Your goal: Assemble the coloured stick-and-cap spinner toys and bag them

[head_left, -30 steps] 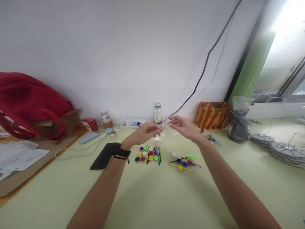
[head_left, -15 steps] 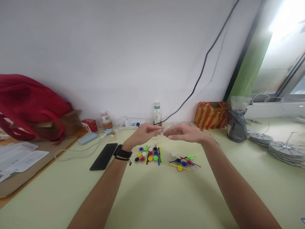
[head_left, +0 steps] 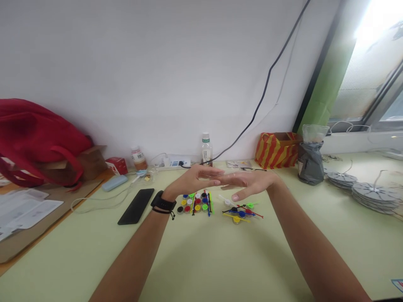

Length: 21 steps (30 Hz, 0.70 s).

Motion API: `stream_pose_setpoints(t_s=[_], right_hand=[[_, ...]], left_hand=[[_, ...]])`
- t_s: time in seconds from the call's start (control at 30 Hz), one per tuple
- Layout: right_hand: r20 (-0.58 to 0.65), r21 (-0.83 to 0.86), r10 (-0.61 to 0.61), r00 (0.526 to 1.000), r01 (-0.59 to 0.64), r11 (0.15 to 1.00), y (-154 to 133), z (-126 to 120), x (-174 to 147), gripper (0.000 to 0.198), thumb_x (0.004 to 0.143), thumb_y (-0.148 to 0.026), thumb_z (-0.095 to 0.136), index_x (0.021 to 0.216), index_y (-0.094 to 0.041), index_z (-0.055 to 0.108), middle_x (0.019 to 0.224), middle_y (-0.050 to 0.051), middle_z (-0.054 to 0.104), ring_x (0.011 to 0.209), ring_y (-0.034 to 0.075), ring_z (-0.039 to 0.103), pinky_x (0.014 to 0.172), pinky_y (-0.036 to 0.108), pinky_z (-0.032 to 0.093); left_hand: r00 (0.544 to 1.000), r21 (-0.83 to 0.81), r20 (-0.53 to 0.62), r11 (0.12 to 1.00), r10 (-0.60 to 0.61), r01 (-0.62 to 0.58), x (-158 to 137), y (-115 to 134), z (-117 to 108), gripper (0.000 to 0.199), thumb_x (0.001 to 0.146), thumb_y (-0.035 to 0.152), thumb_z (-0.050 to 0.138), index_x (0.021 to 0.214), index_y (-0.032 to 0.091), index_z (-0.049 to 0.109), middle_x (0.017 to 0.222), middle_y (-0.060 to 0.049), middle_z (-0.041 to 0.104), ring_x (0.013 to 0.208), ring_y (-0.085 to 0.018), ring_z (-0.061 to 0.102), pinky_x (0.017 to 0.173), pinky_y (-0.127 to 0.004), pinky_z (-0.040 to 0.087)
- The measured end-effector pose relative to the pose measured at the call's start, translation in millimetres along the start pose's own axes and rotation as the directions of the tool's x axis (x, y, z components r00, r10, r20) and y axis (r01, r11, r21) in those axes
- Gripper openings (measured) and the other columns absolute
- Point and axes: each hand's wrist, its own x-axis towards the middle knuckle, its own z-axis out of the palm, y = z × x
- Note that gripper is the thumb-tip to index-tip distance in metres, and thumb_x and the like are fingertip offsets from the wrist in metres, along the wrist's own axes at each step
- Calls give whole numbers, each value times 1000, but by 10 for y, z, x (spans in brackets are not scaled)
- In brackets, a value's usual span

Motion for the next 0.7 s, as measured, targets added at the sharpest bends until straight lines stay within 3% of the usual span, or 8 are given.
stream_pose_setpoints(t_s=[0.07, 0.17, 0.27, 0.43, 0.6, 0.7], right_hand=[[-5, 1, 27, 1000, -27, 1000, 26, -22, -22, 76, 80, -44, 81, 149, -29, 51, 153, 7, 52, 142, 28, 49, 116, 49, 42], [-33, -44, 56, 998, -57, 997, 38, -42, -53, 72, 78, -43, 83, 144, -29, 58, 149, 7, 57, 140, 29, 51, 114, 48, 44], [-41, -53, 29, 999, -31, 998, 25, -29, -45, 66, 81, -43, 81, 142, -29, 60, 148, 6, 58, 141, 28, 50, 118, 48, 40], [-95, 8, 11, 995, -10, 1000, 44, 13, 22, 75, 81, -42, 82, 148, -29, 52, 156, 7, 49, 142, 29, 48, 118, 51, 40], [9, 118, 1, 1000, -3, 993, 59, -11, 20, 84, 87, -47, 76, 158, -36, 34, 164, 4, 36, 150, 26, 35, 120, 50, 35], [-33, 203, -41, 999, 47, 978, 49, -34, 2, 86, 86, -52, 75, 158, -38, 31, 162, 5, 39, 149, 28, 39, 119, 52, 35]], left_hand=[[1000, 89, -13, 996, 13, -11, -19, 27, -37, 43, 86, 44, 74, 125, 26, 73, 128, -7, 73, 118, -27, 68, 102, -37, 53], [1000, 185, -10, 983, 1, 0, -45, 27, -93, 40, 86, 45, 73, 122, 28, 75, 126, -6, 74, 118, -26, 68, 100, -34, 52], [999, 178, 40, 984, -11, 4, -56, 22, -112, 39, 88, 46, 70, 122, 28, 75, 124, -5, 75, 112, -25, 70, 93, -31, 53], [996, 151, 81, 988, 23, -35, -58, 47, -99, 37, 84, 45, 74, 113, 22, 77, 104, -5, 79, 100, -26, 72, 85, -32, 55], [999, 94, 17, 994, -49, 47, -83, -10, -173, 54, 86, 46, 73, 134, 25, 65, 122, -9, 74, 110, -27, 70, 92, -34, 54], [993, 8, -27, 994, -111, 112, -106, -74, -238, 64, 86, 47, 73, 144, 24, 57, 119, -11, 75, 109, -26, 71, 93, -37, 55]])
